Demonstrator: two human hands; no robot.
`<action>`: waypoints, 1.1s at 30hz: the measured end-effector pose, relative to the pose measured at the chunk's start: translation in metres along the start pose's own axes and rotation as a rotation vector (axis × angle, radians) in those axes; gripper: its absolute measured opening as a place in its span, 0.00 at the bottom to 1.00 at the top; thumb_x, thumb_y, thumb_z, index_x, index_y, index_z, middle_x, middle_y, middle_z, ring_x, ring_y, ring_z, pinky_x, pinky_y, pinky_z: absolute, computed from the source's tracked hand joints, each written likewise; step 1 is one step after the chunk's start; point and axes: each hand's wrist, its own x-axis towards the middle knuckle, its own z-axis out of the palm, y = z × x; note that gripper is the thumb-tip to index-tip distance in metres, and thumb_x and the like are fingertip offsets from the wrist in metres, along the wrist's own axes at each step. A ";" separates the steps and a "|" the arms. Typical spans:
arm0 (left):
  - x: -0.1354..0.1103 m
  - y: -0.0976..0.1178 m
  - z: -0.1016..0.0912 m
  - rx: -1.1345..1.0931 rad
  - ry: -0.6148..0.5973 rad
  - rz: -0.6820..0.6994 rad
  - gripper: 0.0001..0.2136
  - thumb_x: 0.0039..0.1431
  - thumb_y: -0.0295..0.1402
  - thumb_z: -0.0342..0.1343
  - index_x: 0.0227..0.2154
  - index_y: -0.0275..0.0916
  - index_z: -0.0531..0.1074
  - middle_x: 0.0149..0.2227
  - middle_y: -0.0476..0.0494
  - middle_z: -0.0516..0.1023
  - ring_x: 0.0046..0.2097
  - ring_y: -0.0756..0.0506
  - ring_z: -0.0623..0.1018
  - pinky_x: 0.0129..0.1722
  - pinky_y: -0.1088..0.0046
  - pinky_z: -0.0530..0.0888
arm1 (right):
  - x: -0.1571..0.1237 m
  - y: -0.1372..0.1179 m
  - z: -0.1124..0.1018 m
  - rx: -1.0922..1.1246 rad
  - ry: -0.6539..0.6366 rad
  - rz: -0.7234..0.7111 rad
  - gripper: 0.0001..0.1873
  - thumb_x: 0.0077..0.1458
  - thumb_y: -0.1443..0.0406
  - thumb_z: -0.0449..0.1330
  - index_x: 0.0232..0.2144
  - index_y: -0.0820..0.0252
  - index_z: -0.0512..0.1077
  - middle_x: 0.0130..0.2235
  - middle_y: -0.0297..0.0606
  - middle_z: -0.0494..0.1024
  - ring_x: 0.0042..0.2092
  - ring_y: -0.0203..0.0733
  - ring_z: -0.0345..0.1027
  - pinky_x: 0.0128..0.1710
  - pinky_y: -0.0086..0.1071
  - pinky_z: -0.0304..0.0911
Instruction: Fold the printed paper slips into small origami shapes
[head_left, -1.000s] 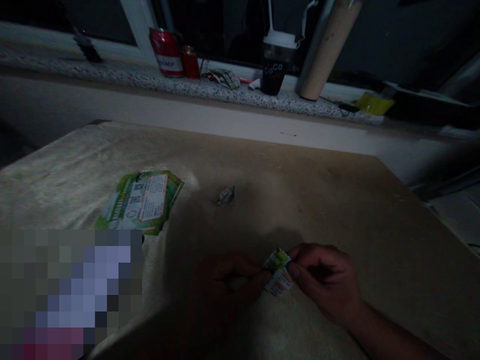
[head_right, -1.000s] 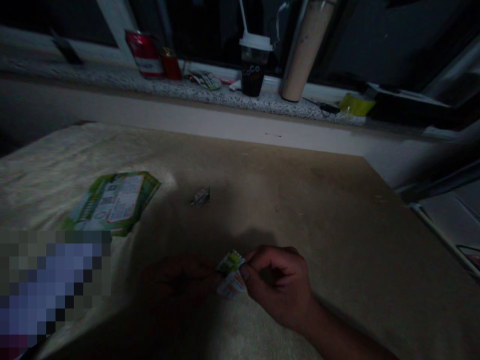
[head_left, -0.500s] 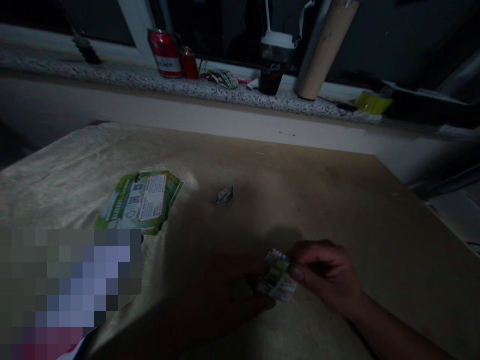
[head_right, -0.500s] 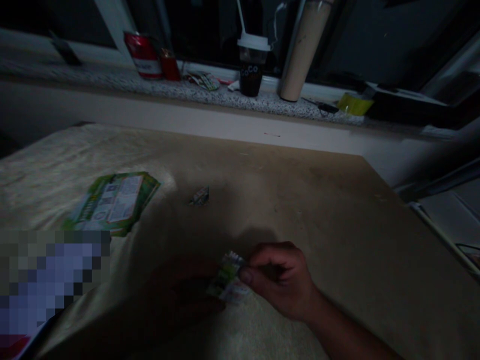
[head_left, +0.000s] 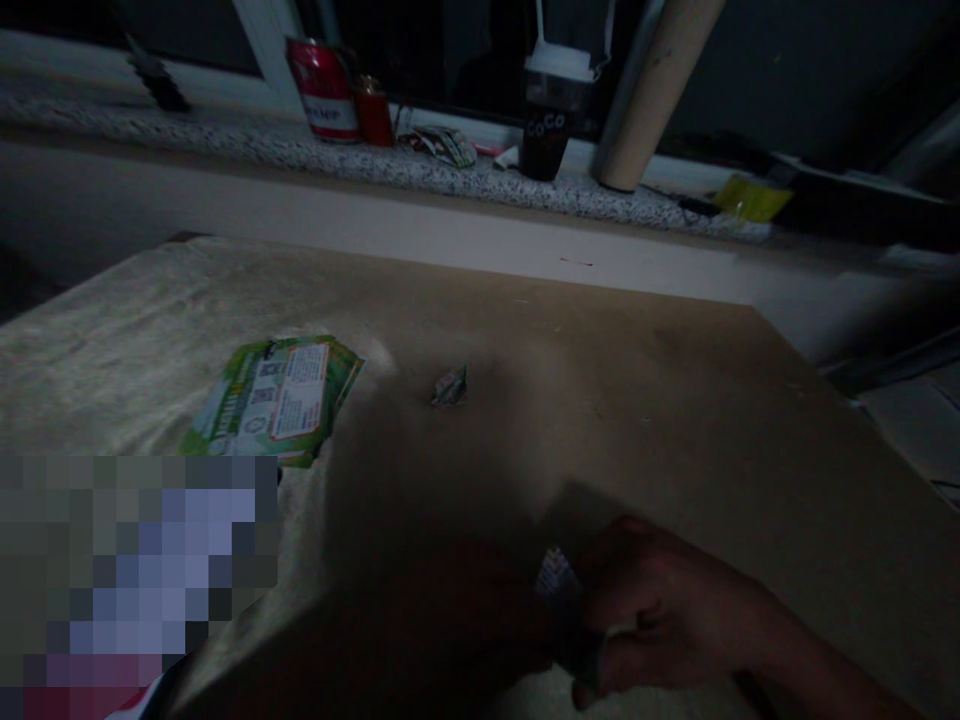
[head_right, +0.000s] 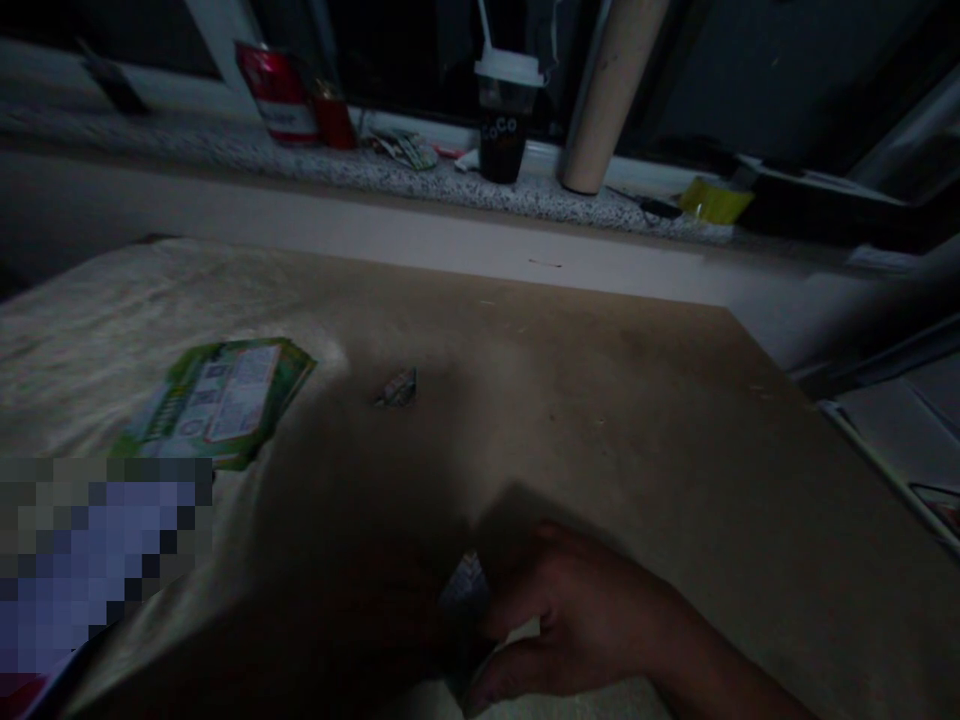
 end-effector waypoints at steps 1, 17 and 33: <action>0.001 0.002 -0.002 -0.012 -0.018 0.009 0.08 0.72 0.31 0.52 0.38 0.42 0.75 0.30 0.51 0.79 0.31 0.48 0.77 0.30 0.74 0.66 | 0.000 0.000 0.000 -0.009 0.000 0.012 0.30 0.67 0.48 0.59 0.18 0.57 0.71 0.18 0.30 0.71 0.22 0.33 0.65 0.24 0.29 0.56; -0.004 0.005 0.004 -0.019 0.084 -0.091 0.17 0.76 0.40 0.46 0.37 0.41 0.77 0.31 0.48 0.80 0.31 0.47 0.78 0.31 0.74 0.68 | 0.003 -0.010 -0.002 -0.056 0.112 -0.031 0.10 0.66 0.63 0.64 0.33 0.59 0.82 0.27 0.37 0.84 0.29 0.38 0.78 0.29 0.29 0.68; -0.001 0.011 -0.005 -0.018 0.064 -0.140 0.15 0.75 0.40 0.48 0.38 0.42 0.78 0.32 0.48 0.82 0.32 0.47 0.79 0.31 0.74 0.69 | -0.001 0.002 0.004 -0.044 0.212 -0.037 0.16 0.64 0.56 0.66 0.29 0.61 0.80 0.23 0.36 0.80 0.25 0.33 0.73 0.25 0.26 0.61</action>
